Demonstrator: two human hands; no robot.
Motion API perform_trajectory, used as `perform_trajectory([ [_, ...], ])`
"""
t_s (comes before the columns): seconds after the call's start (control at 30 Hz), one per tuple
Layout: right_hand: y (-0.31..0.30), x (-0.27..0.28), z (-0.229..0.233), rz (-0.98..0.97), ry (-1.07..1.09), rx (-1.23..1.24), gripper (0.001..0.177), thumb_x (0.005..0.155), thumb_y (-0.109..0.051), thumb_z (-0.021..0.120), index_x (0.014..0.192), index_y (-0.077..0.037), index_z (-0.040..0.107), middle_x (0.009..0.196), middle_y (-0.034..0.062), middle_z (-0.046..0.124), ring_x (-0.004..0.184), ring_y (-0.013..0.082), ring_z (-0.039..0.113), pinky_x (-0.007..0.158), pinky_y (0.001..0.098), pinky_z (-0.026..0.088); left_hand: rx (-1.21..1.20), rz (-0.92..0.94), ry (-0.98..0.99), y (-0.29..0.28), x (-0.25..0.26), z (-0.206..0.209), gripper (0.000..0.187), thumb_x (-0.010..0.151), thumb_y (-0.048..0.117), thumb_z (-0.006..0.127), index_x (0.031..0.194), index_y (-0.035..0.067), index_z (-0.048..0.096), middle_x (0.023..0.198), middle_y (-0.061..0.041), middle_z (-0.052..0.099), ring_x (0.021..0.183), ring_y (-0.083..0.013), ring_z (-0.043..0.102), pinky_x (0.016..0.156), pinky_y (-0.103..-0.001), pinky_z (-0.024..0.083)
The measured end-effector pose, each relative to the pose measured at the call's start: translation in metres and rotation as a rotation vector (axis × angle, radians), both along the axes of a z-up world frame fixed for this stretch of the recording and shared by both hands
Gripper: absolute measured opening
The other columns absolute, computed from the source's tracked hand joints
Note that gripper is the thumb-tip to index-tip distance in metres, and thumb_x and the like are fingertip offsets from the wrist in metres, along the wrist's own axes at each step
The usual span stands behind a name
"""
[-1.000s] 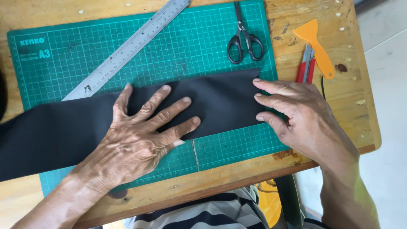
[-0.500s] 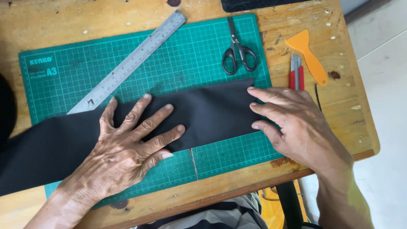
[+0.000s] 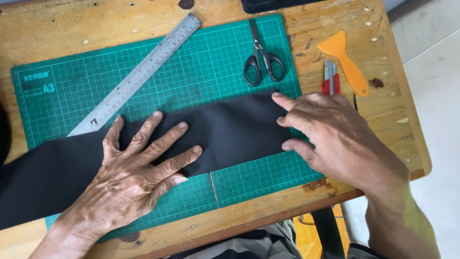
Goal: The person cuts a piece of black fabric using scissors and a ruler on a green cutting mat. They then fold the fabric and measure it with a metal ruler before using a utility knife to trim the edge.
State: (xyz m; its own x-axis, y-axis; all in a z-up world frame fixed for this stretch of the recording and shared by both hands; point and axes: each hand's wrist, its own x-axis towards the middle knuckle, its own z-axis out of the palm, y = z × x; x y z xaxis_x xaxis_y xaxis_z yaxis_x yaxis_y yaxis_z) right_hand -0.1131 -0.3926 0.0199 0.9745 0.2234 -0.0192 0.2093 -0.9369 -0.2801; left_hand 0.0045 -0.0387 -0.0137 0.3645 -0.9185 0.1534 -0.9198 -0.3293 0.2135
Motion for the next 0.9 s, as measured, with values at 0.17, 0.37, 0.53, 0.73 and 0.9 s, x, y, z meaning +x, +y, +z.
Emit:
perform_trajectory([
  [0.17, -0.001, 0.001, 0.000, -0.019, 0.037, -0.011, 0.041, 0.078, -0.031, 0.082, 0.113, -0.012, 0.074, 0.153, 0.0025, 0.060, 0.123, 0.0251, 0.059, 0.091, 0.0512, 0.045, 0.000, 0.010, -0.004, 0.001, -0.001, 0.000, 0.050, 0.104, 0.044, 0.047, 0.153, 0.038, 0.048, 0.167, 0.000, 0.038, 0.159, -0.0319, 0.026, 0.120, -0.066, 0.011],
  [0.37, 0.001, 0.000, 0.001, -0.002, 0.021, -0.070, 0.038, 0.081, -0.033, 0.079, 0.113, -0.013, 0.074, 0.152, 0.0014, 0.061, 0.122, 0.0247, 0.061, 0.089, 0.0495, 0.047, -0.007, 0.031, 0.015, 0.005, 0.000, 0.001, 0.048, 0.107, 0.046, 0.041, 0.153, 0.036, 0.049, 0.167, -0.002, 0.037, 0.159, -0.0303, 0.022, 0.118, -0.067, 0.009],
  [0.53, 0.003, 0.003, 0.000, -0.010, 0.071, -0.085, 0.041, 0.079, -0.031, 0.079, 0.115, -0.012, 0.075, 0.151, -0.0006, 0.062, 0.121, 0.0233, 0.063, 0.091, 0.0515, 0.048, 0.008, 0.101, -0.012, 0.022, 0.001, 0.002, 0.049, 0.109, 0.049, 0.034, 0.153, 0.037, 0.052, 0.167, -0.001, 0.036, 0.158, -0.0298, 0.022, 0.117, -0.069, 0.012],
  [0.73, 0.005, 0.006, -0.002, 0.026, -0.012, -0.057, 0.043, 0.074, -0.027, 0.084, 0.111, -0.007, 0.075, 0.148, 0.0090, 0.067, 0.120, 0.0271, 0.067, 0.096, 0.0437, 0.055, -0.030, 0.113, 0.106, 0.037, 0.004, 0.002, 0.045, 0.111, 0.042, 0.037, 0.152, 0.032, 0.055, 0.167, -0.007, 0.035, 0.157, -0.0340, 0.023, 0.121, -0.060, 0.000],
  [0.9, 0.003, 0.002, -0.010, 0.007, -0.071, 0.036, 0.038, 0.079, -0.022, 0.082, 0.110, -0.002, 0.075, 0.147, 0.0186, 0.069, 0.124, 0.0311, 0.067, 0.109, 0.0434, 0.050, -0.016, 0.104, 0.114, 0.041, 0.004, 0.001, 0.045, 0.111, 0.041, 0.043, 0.155, 0.034, 0.050, 0.169, -0.006, 0.029, 0.158, -0.0345, 0.022, 0.121, -0.064, 0.004],
])
